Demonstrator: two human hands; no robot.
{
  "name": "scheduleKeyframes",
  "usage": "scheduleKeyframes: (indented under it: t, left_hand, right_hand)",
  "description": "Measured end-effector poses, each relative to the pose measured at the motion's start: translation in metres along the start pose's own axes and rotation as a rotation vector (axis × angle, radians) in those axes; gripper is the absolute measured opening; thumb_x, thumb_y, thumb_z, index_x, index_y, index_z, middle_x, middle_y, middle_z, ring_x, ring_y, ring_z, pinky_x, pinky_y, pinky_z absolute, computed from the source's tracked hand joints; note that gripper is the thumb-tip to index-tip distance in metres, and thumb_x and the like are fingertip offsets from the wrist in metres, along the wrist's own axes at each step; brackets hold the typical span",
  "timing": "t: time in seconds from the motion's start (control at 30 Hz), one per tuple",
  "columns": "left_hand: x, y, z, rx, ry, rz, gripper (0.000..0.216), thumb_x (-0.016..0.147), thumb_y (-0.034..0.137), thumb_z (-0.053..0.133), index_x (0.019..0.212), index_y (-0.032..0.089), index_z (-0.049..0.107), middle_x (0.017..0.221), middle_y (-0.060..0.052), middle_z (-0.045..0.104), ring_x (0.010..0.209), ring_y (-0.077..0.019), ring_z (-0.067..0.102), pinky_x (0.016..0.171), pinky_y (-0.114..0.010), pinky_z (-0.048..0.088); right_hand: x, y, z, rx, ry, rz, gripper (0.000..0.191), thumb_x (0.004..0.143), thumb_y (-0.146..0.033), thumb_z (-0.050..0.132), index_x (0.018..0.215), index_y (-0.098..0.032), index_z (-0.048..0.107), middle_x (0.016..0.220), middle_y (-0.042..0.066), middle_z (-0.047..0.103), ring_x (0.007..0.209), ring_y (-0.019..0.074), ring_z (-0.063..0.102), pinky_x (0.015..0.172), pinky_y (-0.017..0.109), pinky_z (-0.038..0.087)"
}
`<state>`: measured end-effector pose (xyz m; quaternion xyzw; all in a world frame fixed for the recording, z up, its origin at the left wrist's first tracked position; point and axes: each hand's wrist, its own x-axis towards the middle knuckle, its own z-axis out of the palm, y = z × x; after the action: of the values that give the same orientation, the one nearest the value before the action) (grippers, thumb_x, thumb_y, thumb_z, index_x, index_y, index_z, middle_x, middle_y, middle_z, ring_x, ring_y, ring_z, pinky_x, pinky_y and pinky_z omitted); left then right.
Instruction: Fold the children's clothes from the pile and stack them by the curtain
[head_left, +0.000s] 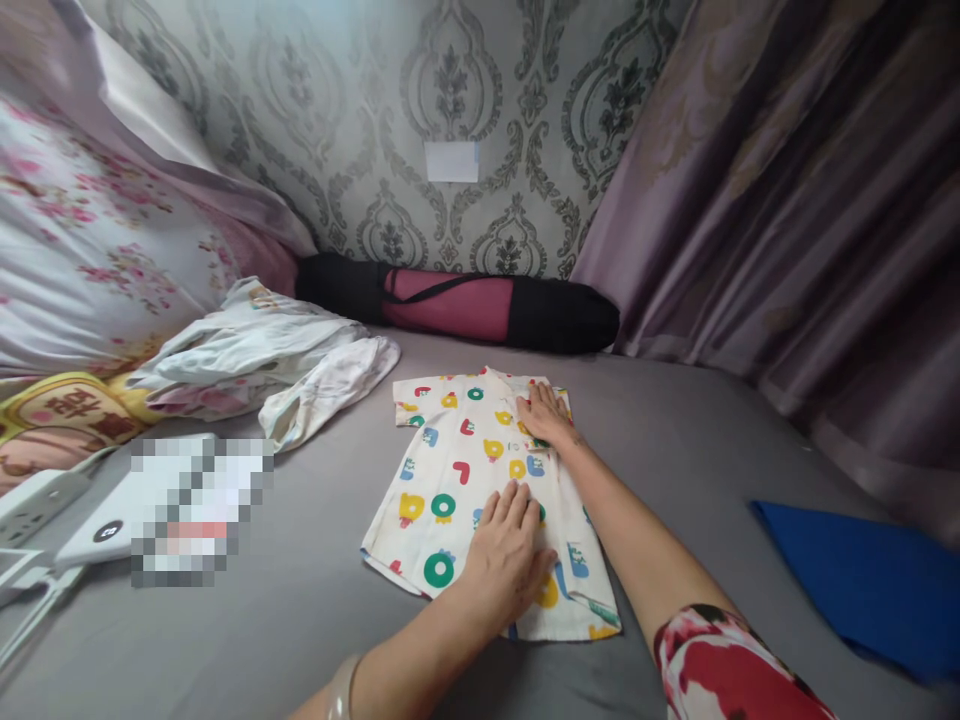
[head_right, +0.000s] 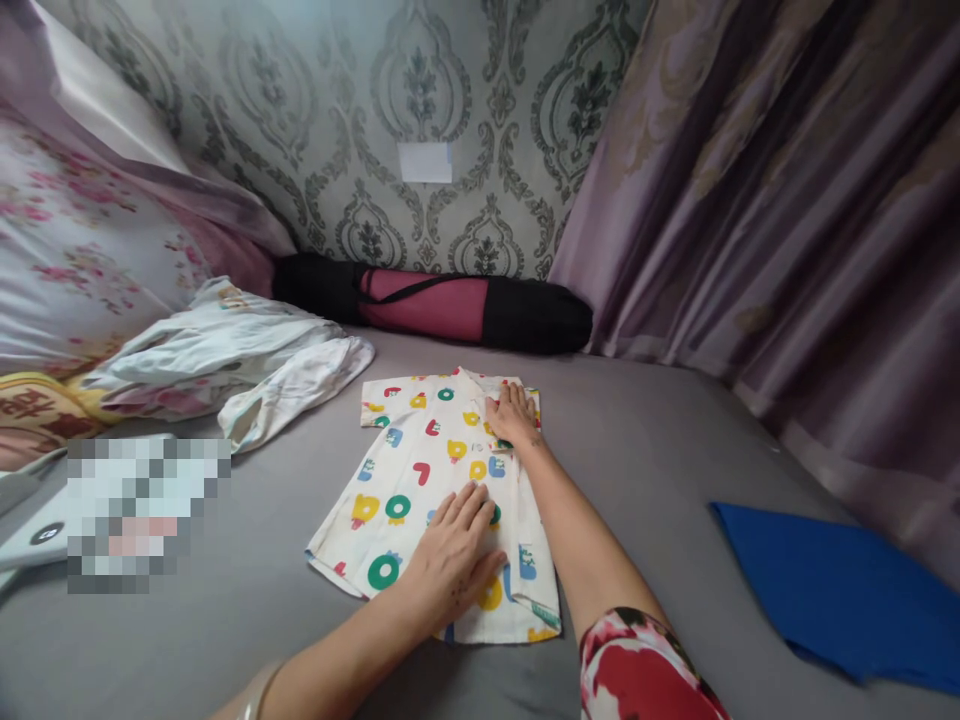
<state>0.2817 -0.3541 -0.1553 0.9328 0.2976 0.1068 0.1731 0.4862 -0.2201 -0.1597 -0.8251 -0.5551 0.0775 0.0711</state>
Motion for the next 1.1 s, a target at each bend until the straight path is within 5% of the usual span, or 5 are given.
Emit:
scheduleKeyframes:
  t: [0.4, 0.6, 1.1]
  left_hand:
    - [0.000, 0.001, 0.001, 0.033, 0.011, -0.009, 0.053, 0.092, 0.041, 0.044, 0.136, 0.011, 0.044, 0.150, -0.015, 0.038, 0.142, -0.0316, 0.028, 0.115, -0.049, 0.029]
    - [0.000, 0.001, -0.003, 0.046, 0.016, 0.000, 0.052, 0.092, 0.042, 0.044, 0.134, 0.011, 0.046, 0.149, -0.015, 0.040, 0.141, -0.0323, 0.031, 0.113, -0.049, 0.031]
    - [0.000, 0.001, -0.004, 0.051, 0.008, 0.003, 0.052, 0.092, 0.041, 0.046, 0.134, 0.009, 0.045, 0.149, -0.018, 0.039, 0.141, -0.0333, 0.029, 0.114, -0.051, 0.030]
  right_hand:
    - [0.013, -0.004, 0.007, -0.042, 0.114, 0.021, 0.067, 0.099, -0.044, 0.020, 0.148, 0.002, 0.026, 0.156, 0.018, 0.023, 0.144, 0.0273, 0.016, 0.116, 0.041, 0.008]
    - [0.014, 0.005, -0.003, 0.009, 0.049, -0.014, 0.064, 0.099, -0.044, 0.017, 0.149, -0.005, 0.028, 0.156, 0.015, 0.024, 0.144, 0.0249, 0.017, 0.116, 0.039, 0.012]
    - [-0.026, 0.000, 0.012, -0.020, 0.109, -0.049, 0.063, 0.098, -0.042, 0.021, 0.149, -0.005, 0.028, 0.157, 0.013, 0.022, 0.145, 0.0248, 0.015, 0.117, 0.045, 0.011]
